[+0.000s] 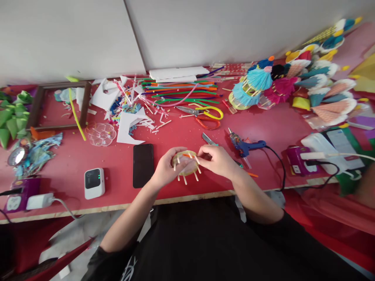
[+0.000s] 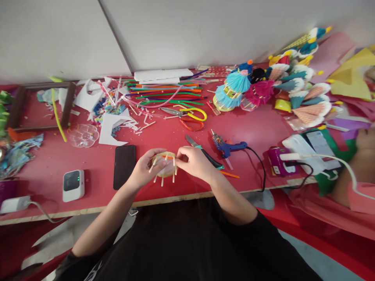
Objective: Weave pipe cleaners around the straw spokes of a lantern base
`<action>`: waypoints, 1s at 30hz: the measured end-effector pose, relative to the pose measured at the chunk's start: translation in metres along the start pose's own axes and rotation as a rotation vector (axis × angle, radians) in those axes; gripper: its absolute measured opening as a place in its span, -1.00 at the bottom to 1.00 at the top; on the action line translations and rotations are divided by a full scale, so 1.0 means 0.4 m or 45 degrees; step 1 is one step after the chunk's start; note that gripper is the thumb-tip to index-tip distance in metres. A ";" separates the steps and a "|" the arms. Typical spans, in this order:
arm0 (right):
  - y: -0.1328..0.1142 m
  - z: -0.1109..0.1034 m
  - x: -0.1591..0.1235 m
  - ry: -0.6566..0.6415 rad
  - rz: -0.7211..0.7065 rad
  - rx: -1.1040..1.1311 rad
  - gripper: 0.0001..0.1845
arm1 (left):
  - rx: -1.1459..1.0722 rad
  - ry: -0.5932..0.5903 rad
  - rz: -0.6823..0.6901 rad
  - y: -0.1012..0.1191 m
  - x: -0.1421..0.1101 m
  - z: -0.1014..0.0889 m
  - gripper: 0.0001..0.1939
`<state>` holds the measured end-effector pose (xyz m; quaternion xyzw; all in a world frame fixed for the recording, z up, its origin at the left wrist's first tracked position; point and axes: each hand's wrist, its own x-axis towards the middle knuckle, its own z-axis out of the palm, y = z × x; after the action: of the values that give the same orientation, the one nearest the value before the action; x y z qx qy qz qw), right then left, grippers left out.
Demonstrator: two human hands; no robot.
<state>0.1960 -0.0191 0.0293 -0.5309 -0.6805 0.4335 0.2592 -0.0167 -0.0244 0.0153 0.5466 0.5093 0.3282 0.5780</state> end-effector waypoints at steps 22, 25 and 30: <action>-0.025 0.068 -0.021 0.540 -0.484 -0.391 -0.65 | 0.080 0.229 0.144 0.027 -0.027 0.020 -0.73; -0.030 0.066 -0.018 0.521 -0.492 -0.374 -0.90 | 0.083 0.227 0.148 0.026 -0.034 0.022 -0.73; -0.035 0.056 -0.012 0.436 -0.576 -0.389 -0.93 | 0.118 0.257 0.162 0.026 -0.043 0.025 -0.75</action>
<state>0.1724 -0.0316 0.0308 -0.4642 -0.7849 0.1619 0.3771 -0.0099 -0.0414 0.0281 0.5683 0.5438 0.3936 0.4759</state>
